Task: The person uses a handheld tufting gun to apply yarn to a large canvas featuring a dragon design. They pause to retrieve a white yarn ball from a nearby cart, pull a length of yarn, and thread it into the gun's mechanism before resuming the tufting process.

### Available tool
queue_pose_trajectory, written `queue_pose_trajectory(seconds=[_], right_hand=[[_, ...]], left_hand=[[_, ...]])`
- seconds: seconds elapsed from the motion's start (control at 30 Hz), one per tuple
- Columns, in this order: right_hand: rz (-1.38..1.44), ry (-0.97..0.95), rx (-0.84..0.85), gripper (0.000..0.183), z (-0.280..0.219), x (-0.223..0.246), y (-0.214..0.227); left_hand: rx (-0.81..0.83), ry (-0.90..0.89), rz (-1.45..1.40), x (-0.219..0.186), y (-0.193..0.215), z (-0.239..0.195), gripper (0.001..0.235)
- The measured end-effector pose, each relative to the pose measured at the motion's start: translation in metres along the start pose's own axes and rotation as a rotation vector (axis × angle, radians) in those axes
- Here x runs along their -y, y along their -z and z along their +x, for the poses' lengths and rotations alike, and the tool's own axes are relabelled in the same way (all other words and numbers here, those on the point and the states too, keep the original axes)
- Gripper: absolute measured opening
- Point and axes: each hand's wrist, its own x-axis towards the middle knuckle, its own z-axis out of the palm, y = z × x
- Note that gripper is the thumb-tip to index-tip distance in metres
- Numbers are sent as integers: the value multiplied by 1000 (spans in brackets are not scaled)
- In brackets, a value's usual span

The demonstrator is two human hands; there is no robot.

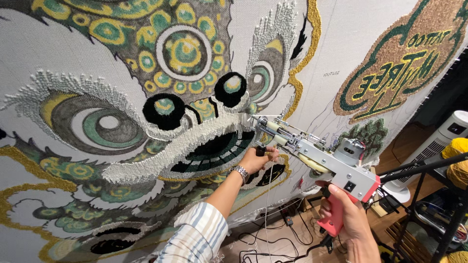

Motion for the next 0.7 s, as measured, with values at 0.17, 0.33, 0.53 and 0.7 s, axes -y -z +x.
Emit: queue_pose_trajectory(seconds=[0.17, 0.33, 0.53, 0.7], right_hand=[[10, -61, -5, 45, -3, -3, -10], [-7, -87, -1, 44, -4, -4, -14], [-28, -107, -16, 44, -5, -3, -23], [-31, -107, -43, 41, -1, -2, -27]], left_hand=[[-80, 72, 97, 25, 0, 2, 31], [-99, 79, 128, 48, 3, 4, 31], [-118, 100, 131, 58, 10, 7, 30], [-114, 93, 121, 65, 15, 11, 28]])
